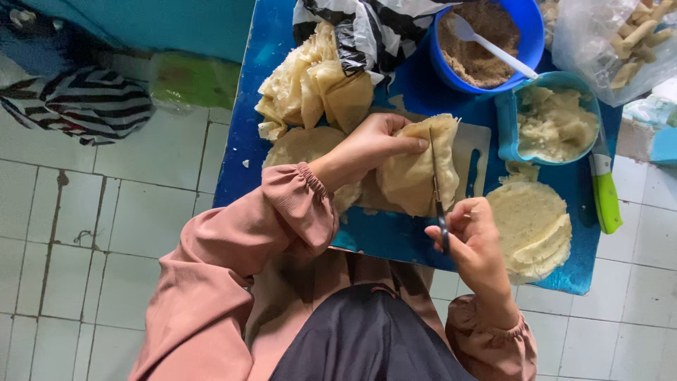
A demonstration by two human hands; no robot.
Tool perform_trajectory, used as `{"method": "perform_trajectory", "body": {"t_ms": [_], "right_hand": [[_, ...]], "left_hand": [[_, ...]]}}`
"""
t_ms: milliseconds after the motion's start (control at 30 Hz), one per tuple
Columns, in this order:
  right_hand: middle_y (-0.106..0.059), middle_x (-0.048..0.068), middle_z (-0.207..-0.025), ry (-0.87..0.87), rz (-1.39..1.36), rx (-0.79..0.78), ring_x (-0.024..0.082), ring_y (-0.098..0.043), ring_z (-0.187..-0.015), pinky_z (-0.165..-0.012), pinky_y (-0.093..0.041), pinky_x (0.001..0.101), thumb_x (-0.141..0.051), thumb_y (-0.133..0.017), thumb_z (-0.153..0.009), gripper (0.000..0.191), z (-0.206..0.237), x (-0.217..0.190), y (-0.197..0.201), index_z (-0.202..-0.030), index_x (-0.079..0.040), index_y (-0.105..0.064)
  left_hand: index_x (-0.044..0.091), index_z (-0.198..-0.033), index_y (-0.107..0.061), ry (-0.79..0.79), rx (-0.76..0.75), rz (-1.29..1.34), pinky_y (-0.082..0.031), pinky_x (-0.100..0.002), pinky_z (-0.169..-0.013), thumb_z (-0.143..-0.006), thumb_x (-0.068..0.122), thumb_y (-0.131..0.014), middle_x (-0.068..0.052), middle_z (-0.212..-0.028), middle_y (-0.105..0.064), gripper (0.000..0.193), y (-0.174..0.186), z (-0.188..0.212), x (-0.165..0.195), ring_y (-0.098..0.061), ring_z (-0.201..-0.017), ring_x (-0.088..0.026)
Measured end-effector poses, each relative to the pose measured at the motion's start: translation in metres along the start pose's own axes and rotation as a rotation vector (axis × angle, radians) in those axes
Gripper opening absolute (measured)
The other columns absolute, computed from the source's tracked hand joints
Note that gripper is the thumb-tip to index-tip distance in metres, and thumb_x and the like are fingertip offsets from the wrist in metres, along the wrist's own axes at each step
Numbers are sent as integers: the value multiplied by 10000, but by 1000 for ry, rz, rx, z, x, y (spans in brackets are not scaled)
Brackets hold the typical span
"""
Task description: The person tears thin round flatbread sheets into smaller pieces by hand, then cuts the pieces with scissors and a knife on a cutting board, stacking the cut pieces on the table beside bowls of filling and brown sugar.
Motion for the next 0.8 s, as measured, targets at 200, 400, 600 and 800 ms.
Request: {"method": "perform_trajectory", "body": {"t_ms": [200,400,600,800], "right_hand": [[-551,26,-805,68,35,82,84,-564,-660,-596,-485,222,52,-753,-892,363,7,5,-1,-1040,-52,-439],[-582,27,-811,24,-7,0,83,-604,-688,-609,-503,213,23,-773,-850,424,-5,4,-2,-1067,-70,-422],[-587,27,-819,31,44,-4,86,-605,-685,-589,-471,208,-18,-777,-866,412,-12,1,-2,-1078,-75,-429],[-579,34,-823,61,32,38,87,-593,-679,-590,-480,216,-37,-776,-911,361,-7,-4,-5,-1060,-64,-448]], "left_hand": [[-69,-1150,-686,34,15,14,-586,-275,-749,-870,239,-765,-91,-982,-752,424,2,-3,-2,-721,-844,-130],[-27,-1152,-670,-35,-26,22,-560,-264,-751,-952,319,-711,-39,-992,-714,402,4,-7,-10,-672,-869,-90],[-18,-1184,-660,-82,-154,20,-552,-246,-791,-976,306,-704,-22,-1026,-714,388,3,-6,-13,-660,-905,-68],[-20,-1189,-653,-112,-168,66,-550,-249,-808,-1000,301,-702,-18,-1041,-707,376,3,-6,-8,-659,-924,-68]]}}
Point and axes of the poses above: each hand's wrist, its own z-axis away from the middle knuckle, its own y-axis out of the back of the hand, x = y × z, the point moved 3 cm from there along -z, towards the middle knuckle
